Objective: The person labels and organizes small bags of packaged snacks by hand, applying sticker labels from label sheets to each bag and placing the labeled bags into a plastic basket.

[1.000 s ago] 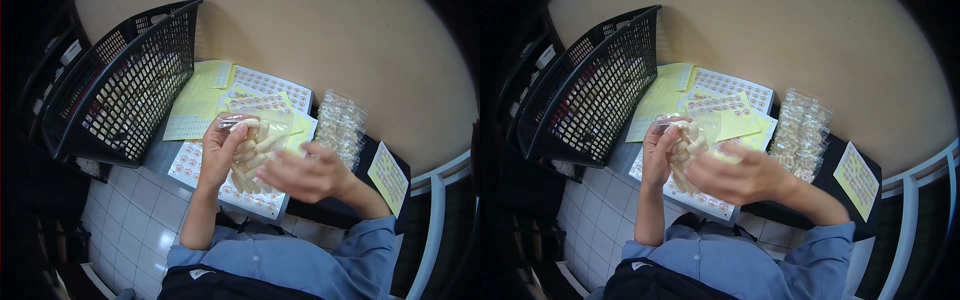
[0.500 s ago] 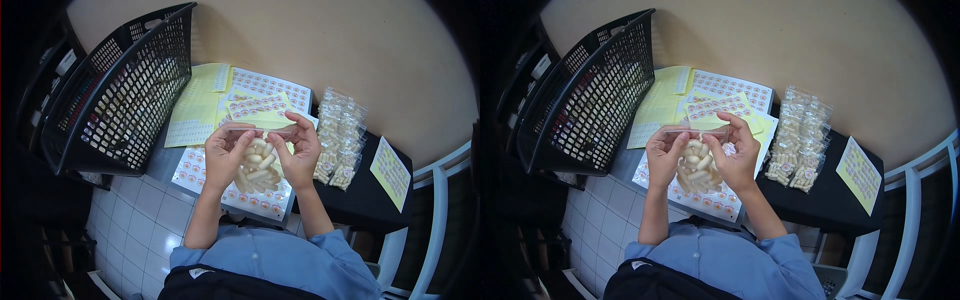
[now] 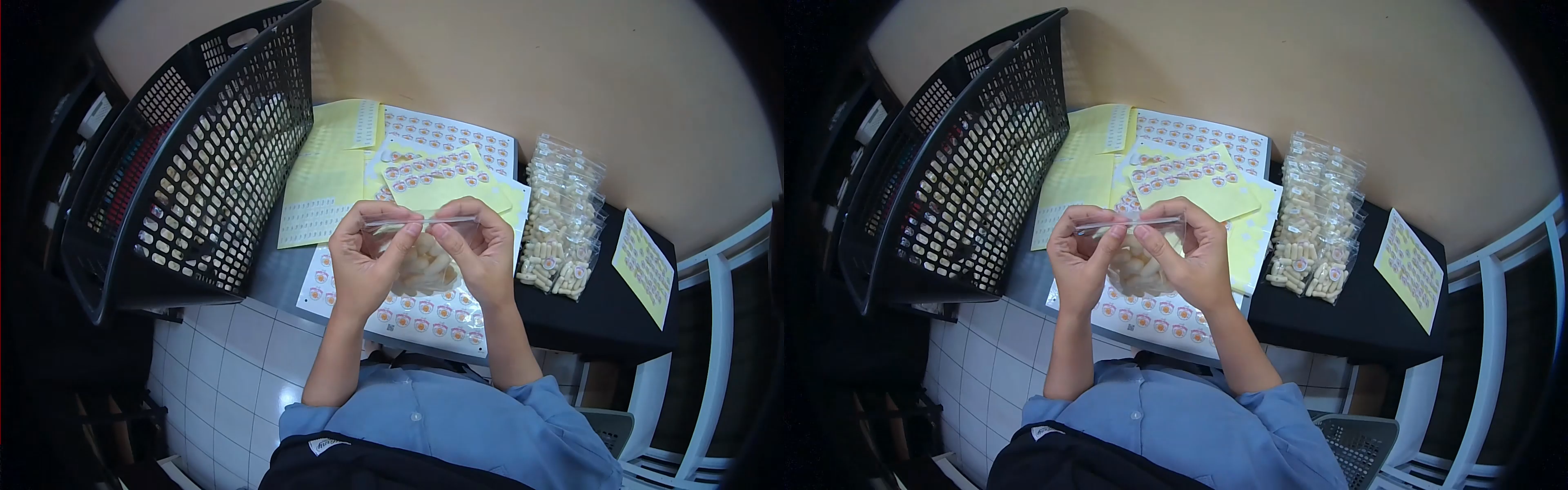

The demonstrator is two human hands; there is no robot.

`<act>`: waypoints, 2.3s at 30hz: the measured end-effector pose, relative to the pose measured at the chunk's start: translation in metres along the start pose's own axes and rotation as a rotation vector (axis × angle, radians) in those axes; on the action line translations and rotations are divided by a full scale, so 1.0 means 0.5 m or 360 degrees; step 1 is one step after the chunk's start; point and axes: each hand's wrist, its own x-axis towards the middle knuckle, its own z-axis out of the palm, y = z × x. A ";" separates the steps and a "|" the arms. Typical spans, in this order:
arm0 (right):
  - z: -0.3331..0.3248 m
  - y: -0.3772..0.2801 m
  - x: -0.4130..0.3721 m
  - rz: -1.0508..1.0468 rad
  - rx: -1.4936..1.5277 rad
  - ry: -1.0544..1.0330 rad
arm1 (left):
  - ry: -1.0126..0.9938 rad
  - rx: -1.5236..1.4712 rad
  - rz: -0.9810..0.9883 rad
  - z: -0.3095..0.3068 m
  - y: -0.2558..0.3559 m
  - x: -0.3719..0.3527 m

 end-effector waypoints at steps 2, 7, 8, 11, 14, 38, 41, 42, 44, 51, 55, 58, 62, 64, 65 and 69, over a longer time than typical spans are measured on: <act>0.007 -0.004 0.003 0.0101 0.0091 -0.0062 | -0.0016 0.0042 -0.0016 -0.006 0.002 -0.001; 0.019 -0.006 0.000 0.0025 -0.0051 -0.0038 | 0.0003 0.0087 -0.0020 -0.011 0.013 0.002; 0.021 -0.008 -0.001 0.0029 -0.0091 -0.0022 | -0.0007 0.0123 0.0024 -0.012 0.012 0.003; 0.021 -0.014 -0.004 0.0034 -0.0182 -0.0024 | -0.0032 0.0056 0.0025 -0.013 0.010 0.007; 0.022 -0.018 -0.006 0.0070 -0.0115 0.0048 | -0.0054 0.0015 -0.0050 -0.010 0.017 0.011; -0.022 -0.036 -0.022 -0.0097 -0.0275 0.0244 | -0.0120 0.0055 -0.0022 0.060 0.010 0.008; -0.026 -0.032 -0.024 -0.0102 -0.0233 0.0288 | -0.0108 0.0063 -0.0016 0.069 0.005 0.007; -0.027 -0.031 -0.023 -0.0101 -0.0233 0.0287 | -0.0107 0.0064 -0.0017 0.071 0.003 0.006; -0.031 -0.029 -0.023 -0.0137 -0.0232 0.0285 | -0.0110 0.0059 0.0044 0.075 -0.001 0.005; -0.045 -0.019 -0.015 -0.0204 -0.0260 0.0316 | -0.0115 0.0072 0.0136 0.088 -0.023 0.008; -0.055 -0.018 -0.011 -0.0237 -0.0359 0.0348 | -0.0064 0.0058 0.0150 0.097 -0.035 0.007; -0.061 -0.013 -0.007 -0.0343 -0.0348 0.0315 | -0.0069 0.0040 0.0152 0.101 -0.044 0.009; -0.068 -0.015 -0.008 -0.0327 -0.0351 0.0339 | -0.0074 0.0075 0.0121 0.107 -0.043 0.012; -0.070 -0.016 -0.009 -0.0255 -0.0339 0.0347 | -0.0086 0.0056 0.0106 0.109 -0.046 0.013; -0.070 -0.015 -0.008 -0.0256 -0.0340 0.0353 | -0.0092 0.0038 0.0090 0.109 -0.048 0.014; -0.068 -0.014 -0.009 -0.0304 -0.0388 0.0397 | -0.0095 0.0034 0.0090 0.108 -0.045 0.018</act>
